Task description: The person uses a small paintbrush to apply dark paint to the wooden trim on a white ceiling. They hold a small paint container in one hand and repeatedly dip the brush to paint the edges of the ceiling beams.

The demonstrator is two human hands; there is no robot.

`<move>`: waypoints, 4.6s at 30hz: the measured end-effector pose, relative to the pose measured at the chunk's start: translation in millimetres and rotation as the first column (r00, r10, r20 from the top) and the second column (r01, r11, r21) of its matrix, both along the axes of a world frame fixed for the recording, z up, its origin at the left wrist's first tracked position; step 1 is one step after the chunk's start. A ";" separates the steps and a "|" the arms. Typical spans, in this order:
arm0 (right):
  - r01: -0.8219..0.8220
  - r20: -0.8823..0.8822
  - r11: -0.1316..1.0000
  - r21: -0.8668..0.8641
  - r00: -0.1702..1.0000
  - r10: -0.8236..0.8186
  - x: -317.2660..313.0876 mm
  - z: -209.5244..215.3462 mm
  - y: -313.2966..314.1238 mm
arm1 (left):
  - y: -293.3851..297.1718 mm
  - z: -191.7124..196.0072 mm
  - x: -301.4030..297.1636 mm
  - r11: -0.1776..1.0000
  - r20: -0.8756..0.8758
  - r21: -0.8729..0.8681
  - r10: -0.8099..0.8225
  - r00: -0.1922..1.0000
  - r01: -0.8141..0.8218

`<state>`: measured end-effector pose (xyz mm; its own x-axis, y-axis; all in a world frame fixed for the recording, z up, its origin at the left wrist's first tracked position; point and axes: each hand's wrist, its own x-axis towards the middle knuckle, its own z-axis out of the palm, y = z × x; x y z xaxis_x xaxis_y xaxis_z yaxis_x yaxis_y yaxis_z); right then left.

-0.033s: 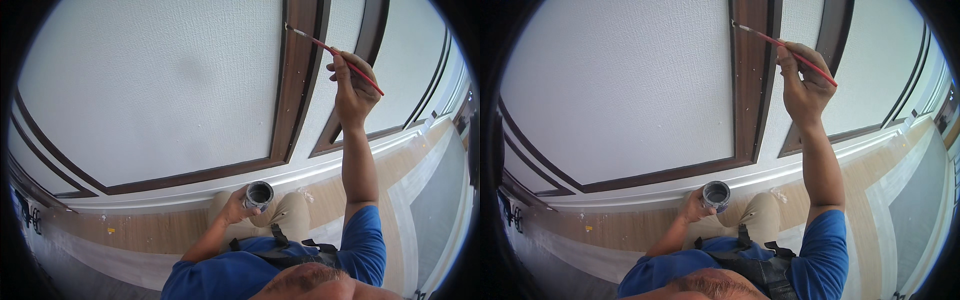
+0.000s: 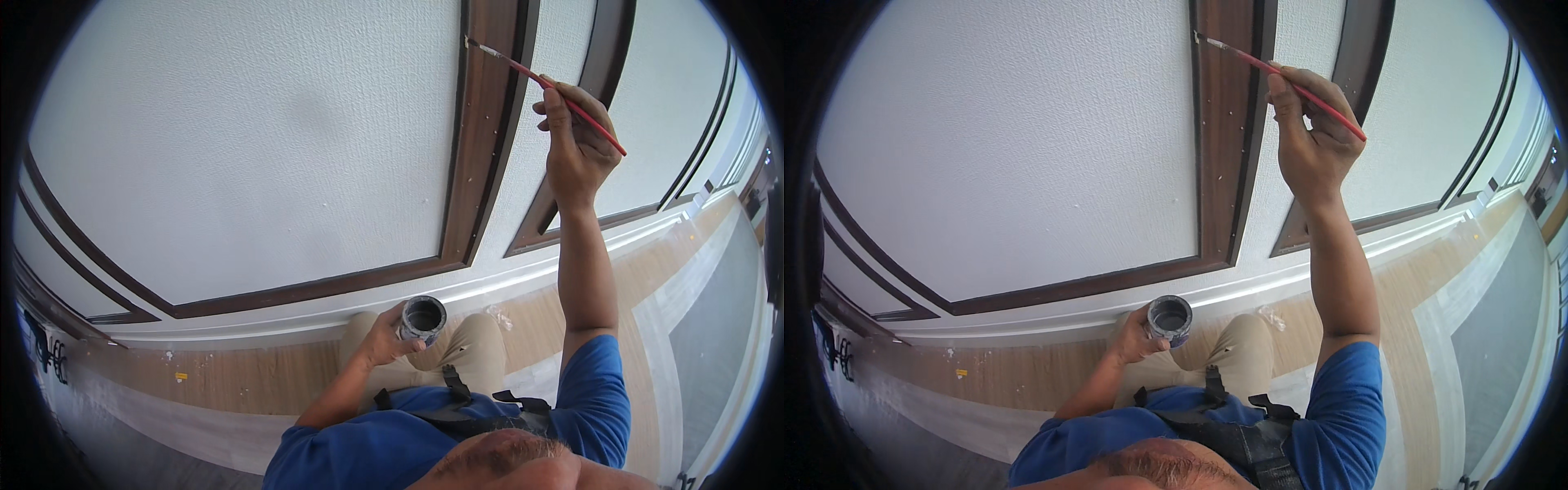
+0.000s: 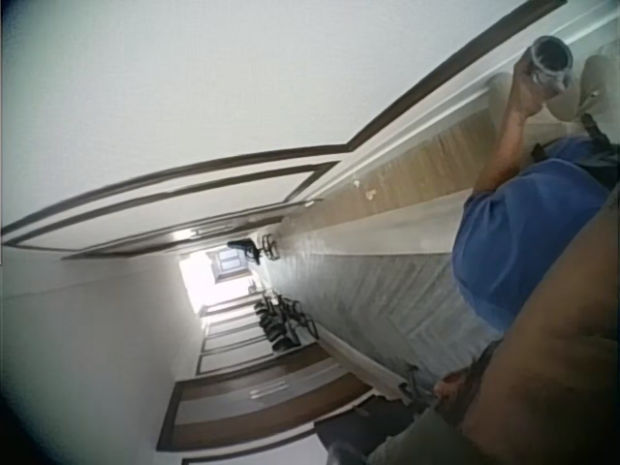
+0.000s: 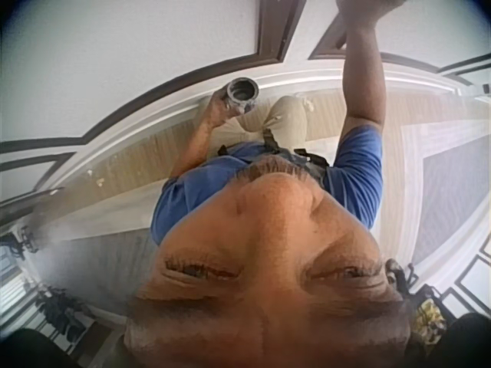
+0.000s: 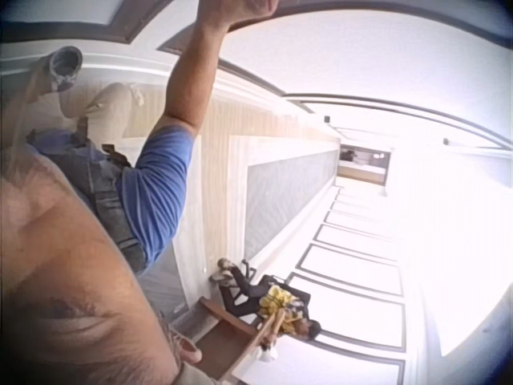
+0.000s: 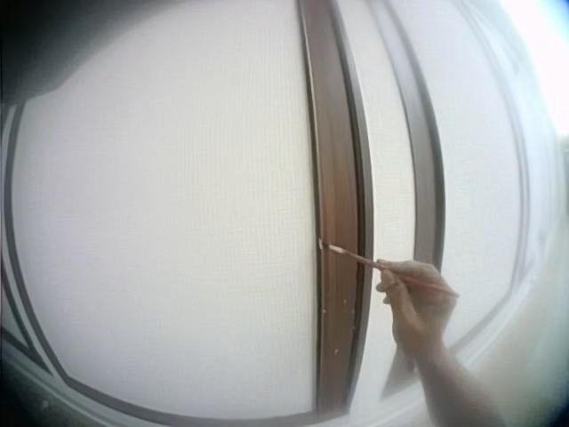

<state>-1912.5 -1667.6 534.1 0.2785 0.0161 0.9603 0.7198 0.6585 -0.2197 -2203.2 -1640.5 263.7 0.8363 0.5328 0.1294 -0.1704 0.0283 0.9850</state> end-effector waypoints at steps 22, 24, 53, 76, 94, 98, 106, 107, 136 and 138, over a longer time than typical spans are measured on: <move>0.056 0.084 0.998 0.011 0.995 -0.056 5.5 13.0 0.8 | 9.9 5.3 -10.0 0.996 -0.007 0.031 0.082 0.997 -0.082; 0.075 0.091 0.997 -0.003 0.993 -0.074 4.8 14.0 -0.4 | 10.5 5.3 -10.6 0.996 -0.018 0.037 0.086 0.996 -0.085; 0.171 0.133 0.985 0.025 0.976 -0.173 3.9 20.5 -3.7 | 12.7 -0.3 -10.9 0.997 -0.024 0.022 0.077 0.997 -0.076; 0.185 0.129 0.982 0.024 0.974 -0.187 -1.5 22.3 -5.1 | 13.3 -2.3 -11.7 0.994 -0.020 0.021 0.104 0.994 -0.103; 0.132 0.111 0.991 0.024 0.985 -0.134 4.5 23.0 -4.5 | 12.6 -1.5 -9.4 0.994 0.007 0.036 0.107 0.994 -0.107; 0.147 0.145 0.989 0.026 0.978 -0.149 5.4 23.8 -6.5 | 15.1 -8.9 -8.5 0.990 0.028 0.068 0.119 0.992 -0.121; 0.205 0.180 0.975 0.089 0.959 -0.218 -1.9 28.2 0.0 | 14.1 -6.4 -8.7 0.993 0.009 0.026 0.112 0.994 -0.112; 0.200 0.189 0.976 0.082 0.959 -0.212 -2.1 28.4 0.5 | 14.6 -7.4 -8.9 0.993 0.005 0.029 0.116 0.993 -0.116; 0.234 0.318 0.951 0.201 0.903 -0.290 -5.4 29.9 2.2 | 14.5 -12.4 -13.0 0.994 0.001 -0.031 0.102 0.995 -0.102; 0.238 0.327 0.949 0.205 0.897 -0.296 -4.3 30.4 2.4 | 14.8 -10.6 -12.1 0.994 -0.005 -0.020 0.104 0.995 -0.104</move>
<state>-1916.9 -1665.2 564.6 -0.1030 -0.1690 0.9802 0.8843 0.4356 0.1681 -2215.2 -1625.7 253.1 0.7769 0.6191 0.1147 -0.1698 0.0307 0.9850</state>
